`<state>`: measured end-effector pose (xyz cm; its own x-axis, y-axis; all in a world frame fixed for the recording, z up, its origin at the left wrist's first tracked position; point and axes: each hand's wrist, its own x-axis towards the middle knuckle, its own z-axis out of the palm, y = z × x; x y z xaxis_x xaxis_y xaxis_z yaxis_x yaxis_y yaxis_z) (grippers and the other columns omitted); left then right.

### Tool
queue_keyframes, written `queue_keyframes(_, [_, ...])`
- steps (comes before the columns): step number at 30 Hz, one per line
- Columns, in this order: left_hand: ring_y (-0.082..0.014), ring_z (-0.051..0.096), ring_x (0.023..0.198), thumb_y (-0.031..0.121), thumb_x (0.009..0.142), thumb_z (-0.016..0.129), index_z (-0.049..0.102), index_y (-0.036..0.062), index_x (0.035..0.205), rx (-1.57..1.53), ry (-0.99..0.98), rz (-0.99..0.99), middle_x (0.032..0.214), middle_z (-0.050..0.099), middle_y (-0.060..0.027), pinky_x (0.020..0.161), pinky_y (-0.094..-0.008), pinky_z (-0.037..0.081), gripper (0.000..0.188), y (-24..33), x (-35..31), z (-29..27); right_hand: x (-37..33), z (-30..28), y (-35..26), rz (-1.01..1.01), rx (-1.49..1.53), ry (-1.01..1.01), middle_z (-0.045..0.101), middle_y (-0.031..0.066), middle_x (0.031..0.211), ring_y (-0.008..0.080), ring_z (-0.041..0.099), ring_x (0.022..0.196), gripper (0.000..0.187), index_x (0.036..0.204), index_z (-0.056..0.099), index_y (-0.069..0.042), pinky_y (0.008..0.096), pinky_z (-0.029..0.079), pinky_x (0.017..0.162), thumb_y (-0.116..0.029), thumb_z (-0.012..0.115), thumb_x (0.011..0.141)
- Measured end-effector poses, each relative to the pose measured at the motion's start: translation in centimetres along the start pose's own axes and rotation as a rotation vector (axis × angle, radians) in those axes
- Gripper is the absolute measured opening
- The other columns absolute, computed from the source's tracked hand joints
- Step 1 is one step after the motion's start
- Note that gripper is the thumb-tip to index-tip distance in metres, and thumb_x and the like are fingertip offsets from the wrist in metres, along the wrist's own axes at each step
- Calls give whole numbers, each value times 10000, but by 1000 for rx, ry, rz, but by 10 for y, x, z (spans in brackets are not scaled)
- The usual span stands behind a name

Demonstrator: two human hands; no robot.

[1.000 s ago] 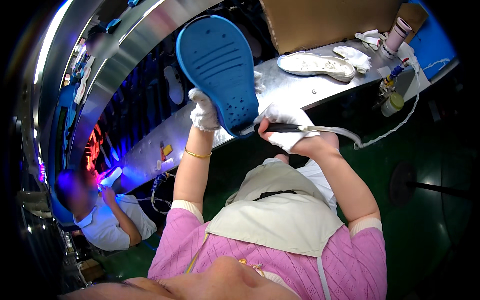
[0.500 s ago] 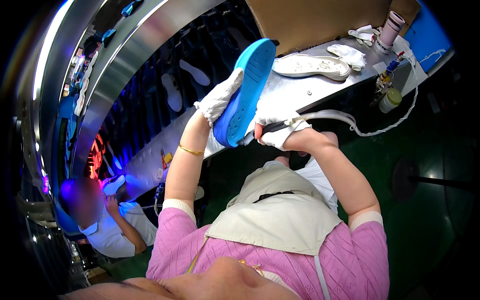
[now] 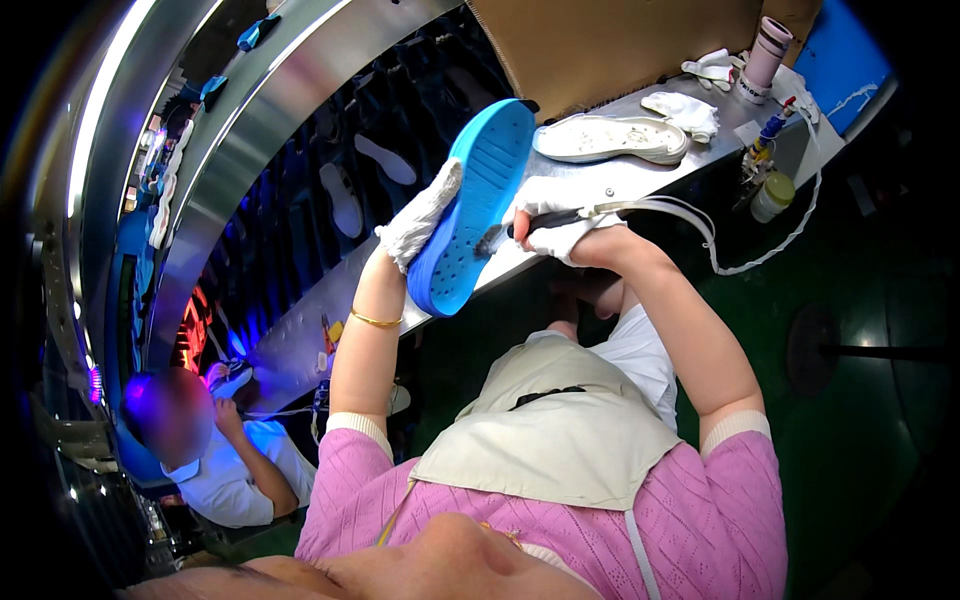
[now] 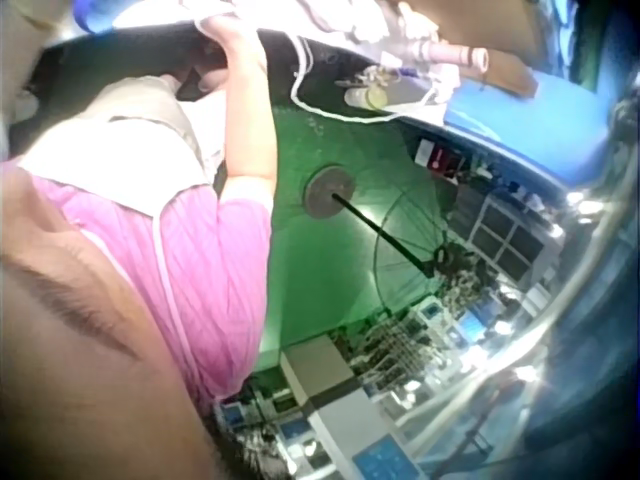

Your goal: The person takes shoe soles from a conveyor belt and applies liquid to the soles using an applicator brush tool.

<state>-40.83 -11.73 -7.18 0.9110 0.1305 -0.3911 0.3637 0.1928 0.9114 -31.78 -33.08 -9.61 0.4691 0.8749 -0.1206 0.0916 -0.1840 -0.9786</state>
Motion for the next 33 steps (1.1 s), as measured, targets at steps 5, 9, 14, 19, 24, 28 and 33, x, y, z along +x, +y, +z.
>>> queue_keyframes(5, [-253,640,1014,682,859,523,493,33,1342,-149,109,214,1206,604,-174,845,-419,569,809,1,-11,-19,-11,-5,-8,-90,49,-41,631,9,875,112,580,808,124,831,657,-101,254,469,742,-28,725,758])
queue_keyframes(9, [-311,534,1213,593,925,499,487,51,1358,-837,-150,691,1253,590,-182,1081,-479,397,694,-14,-23,-54,-22,-3,-12,-328,300,74,632,20,861,89,597,832,130,907,624,-71,234,487,748,-31,727,838])
queue_keyframes(14, [-349,598,1132,610,928,471,495,-49,1329,-1029,-513,161,1266,594,-234,1032,-473,454,771,-64,-15,-69,-23,22,-1,-335,106,318,659,12,828,69,585,743,172,909,624,-67,235,482,668,-61,758,801])
queue_keyframes(19, [-369,581,1156,416,903,583,422,-5,1388,-1011,-394,273,1291,566,-232,1038,-539,438,662,-118,-18,-12,-18,33,16,-335,85,414,629,21,793,77,590,711,162,916,583,-56,228,481,648,-23,709,820])
queue_keyframes(24, [-340,537,1222,508,936,551,329,72,1467,-979,-401,234,1363,512,-188,1071,-484,426,722,-116,-27,34,-6,47,16,-448,80,531,644,34,829,78,606,747,164,947,577,-45,224,501,689,24,677,837])
queue_keyframes(28, [-276,588,1145,559,939,518,417,68,1400,-911,-127,230,1311,553,-148,990,-418,509,681,-116,-22,42,-26,61,13,-614,-139,352,636,57,860,79,615,741,217,931,561,-45,229,508,677,69,679,790])
queue_keyframes(33, [-294,584,1141,636,931,452,425,77,1396,-972,-227,258,1304,559,-163,982,-431,503,728,-123,-19,34,-31,57,6,-530,20,424,628,68,860,86,604,728,211,951,561,-33,230,502,662,56,673,797])
